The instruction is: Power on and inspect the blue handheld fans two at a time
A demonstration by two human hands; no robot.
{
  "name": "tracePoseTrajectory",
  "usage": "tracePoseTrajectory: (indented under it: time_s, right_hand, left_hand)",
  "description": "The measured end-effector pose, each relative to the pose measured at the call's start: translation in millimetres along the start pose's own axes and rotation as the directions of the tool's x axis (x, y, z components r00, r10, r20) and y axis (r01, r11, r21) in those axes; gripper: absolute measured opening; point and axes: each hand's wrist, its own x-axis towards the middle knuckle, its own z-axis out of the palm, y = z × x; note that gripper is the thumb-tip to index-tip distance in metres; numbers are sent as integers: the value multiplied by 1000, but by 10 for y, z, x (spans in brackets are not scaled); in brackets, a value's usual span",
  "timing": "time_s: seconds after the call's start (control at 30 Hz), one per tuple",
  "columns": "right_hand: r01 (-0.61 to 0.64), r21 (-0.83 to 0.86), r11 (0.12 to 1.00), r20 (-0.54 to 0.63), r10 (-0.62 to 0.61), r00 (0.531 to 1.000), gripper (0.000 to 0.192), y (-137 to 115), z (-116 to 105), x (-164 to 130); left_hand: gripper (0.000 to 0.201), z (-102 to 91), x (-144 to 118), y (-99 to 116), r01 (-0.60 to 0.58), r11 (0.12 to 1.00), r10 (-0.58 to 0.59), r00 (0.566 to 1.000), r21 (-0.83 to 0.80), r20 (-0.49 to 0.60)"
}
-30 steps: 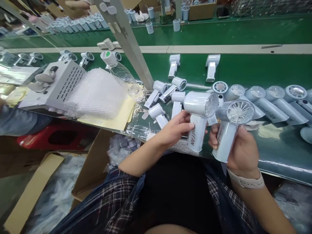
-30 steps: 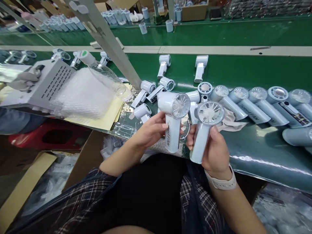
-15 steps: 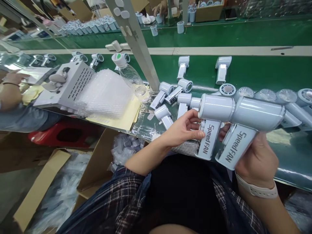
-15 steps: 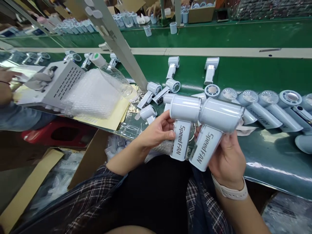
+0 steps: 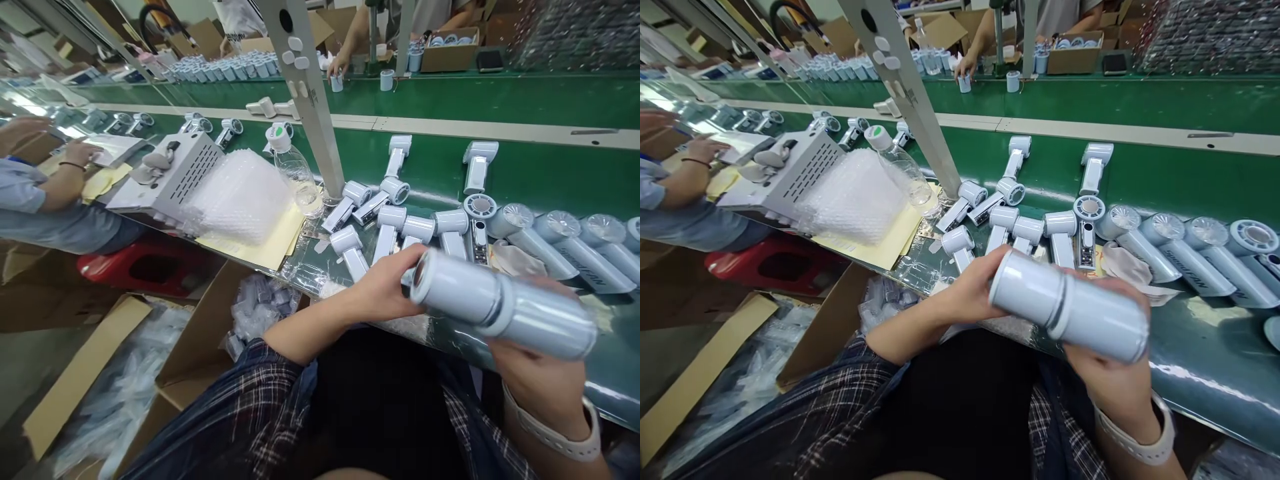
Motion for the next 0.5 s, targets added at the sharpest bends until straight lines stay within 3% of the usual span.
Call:
tracePoseTrajectory:
  time_s: [0.07,0.13,0.2,0.33,0.4,0.5]
  right_hand:
    - [121,-26,992,94,-119,988,72,-24,-39,5]
    - [256,-51,965,182,-243,953,74,-16,-97,27]
    - [361,-95,928,241,-330,913,72,2,-156,47]
    - [448,-154,881,308,-388,869,64,32,-180,34]
    - [444,-145,884,320,-383,867,61,74,-145,28]
    - [432,-129,892,343,-369,864,71,171,-152,67]
  left_hand:
    - [40,25,14,-83,-247,966,248,969,75,-17]
    - [26,37,27,-153,-434,886,447,893,164,-48]
    - [21,30,33,-185,-545,792,575,817,275,-35]
    - [27,-6,29,-197,-650,652,695,718,391,36]
    - [32,-17,38,-231,-660,626,704,707,415,63]
    - [60,-63,87,-304,-697,620,708,695,360,127]
